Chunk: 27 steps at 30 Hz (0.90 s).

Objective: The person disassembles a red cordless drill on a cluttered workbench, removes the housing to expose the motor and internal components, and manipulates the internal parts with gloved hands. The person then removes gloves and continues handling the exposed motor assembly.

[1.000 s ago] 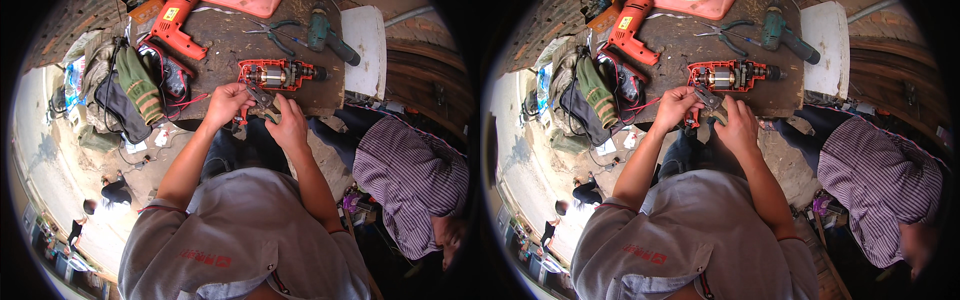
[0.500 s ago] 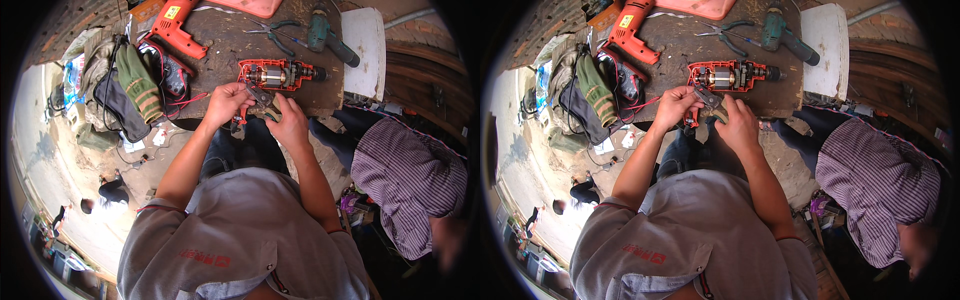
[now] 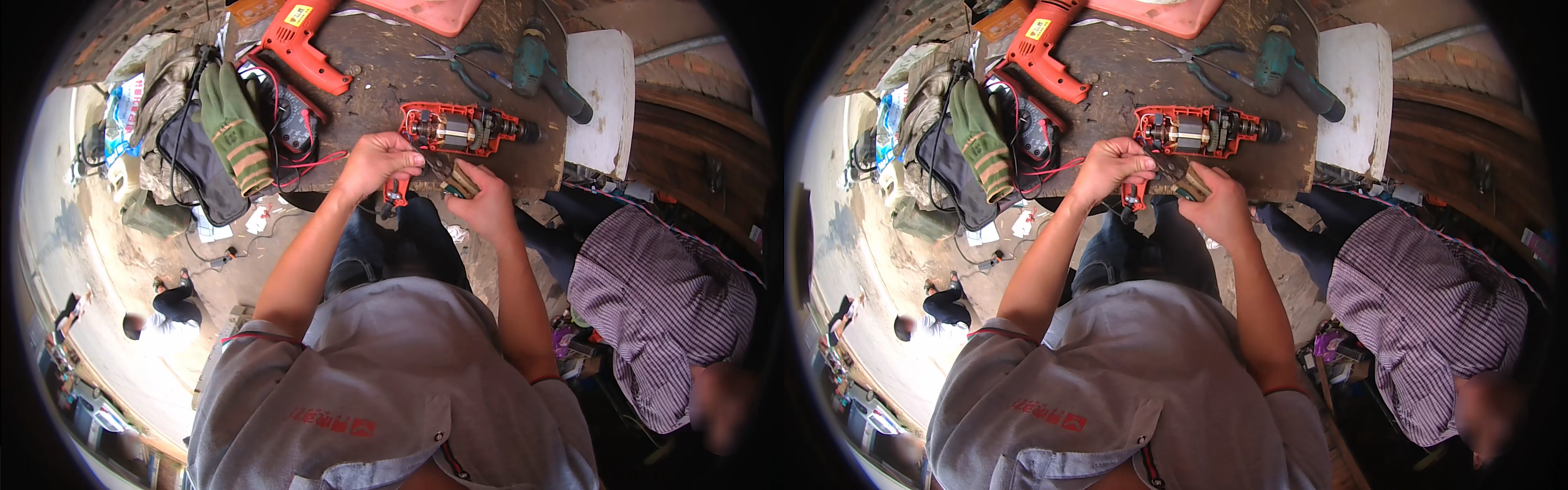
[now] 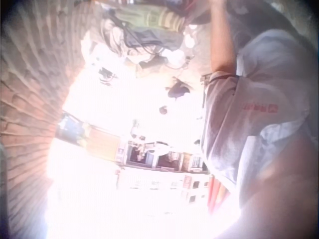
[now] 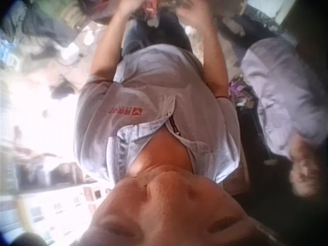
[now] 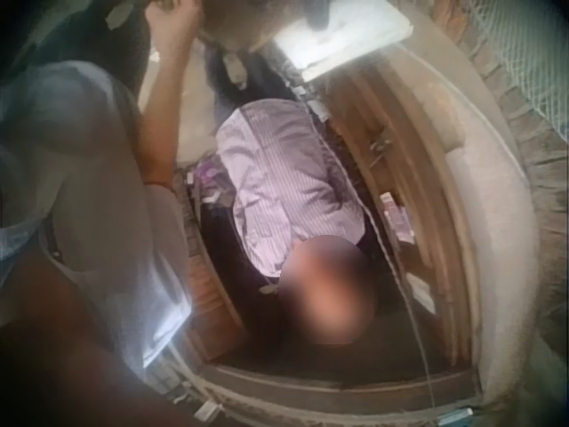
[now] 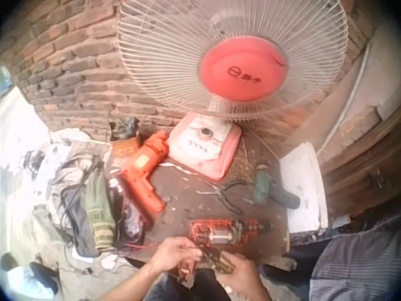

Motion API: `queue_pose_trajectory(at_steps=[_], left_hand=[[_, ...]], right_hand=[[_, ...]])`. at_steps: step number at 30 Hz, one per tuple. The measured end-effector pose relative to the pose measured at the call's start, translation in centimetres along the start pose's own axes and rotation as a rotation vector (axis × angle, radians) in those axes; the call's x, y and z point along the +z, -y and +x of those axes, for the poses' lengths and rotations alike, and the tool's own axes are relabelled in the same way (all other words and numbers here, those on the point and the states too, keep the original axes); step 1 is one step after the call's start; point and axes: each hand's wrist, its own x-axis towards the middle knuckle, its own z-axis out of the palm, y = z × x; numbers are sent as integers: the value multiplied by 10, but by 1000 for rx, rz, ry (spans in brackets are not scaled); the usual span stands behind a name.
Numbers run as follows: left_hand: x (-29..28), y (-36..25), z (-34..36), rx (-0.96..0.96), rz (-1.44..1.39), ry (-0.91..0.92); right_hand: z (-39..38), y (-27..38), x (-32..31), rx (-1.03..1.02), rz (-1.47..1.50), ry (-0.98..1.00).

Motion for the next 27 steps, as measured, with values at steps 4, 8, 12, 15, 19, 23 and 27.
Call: queue_pose_trajectory(at_steps=[4, 8, 12, 15, 19, 23, 27], left_hand=[[4, -3, -3, 6, 25, -31], [5, -2, -3, 13, 57, -47], [7, -4, -5, 11, 50, -68], [10, -9, -7, -10, 75, -91], [8, -5, -5, 0, 78, -90], [11, -12, -7, -28, 116, -98], [11, -8, -6, 5, 120, -111]], right_hand=[[-4, 1, 8, -51, -43, -81], [-8, -7, 15, -126, -136, -159], [-12, -9, 24, -97, -130, -186], [-15, -17, 32, -152, -124, -236], [-17, -18, 32, -157, -165, -238], [-16, -19, 33, -169, -188, -257], [-16, -19, 33, -220, -233, -275]])
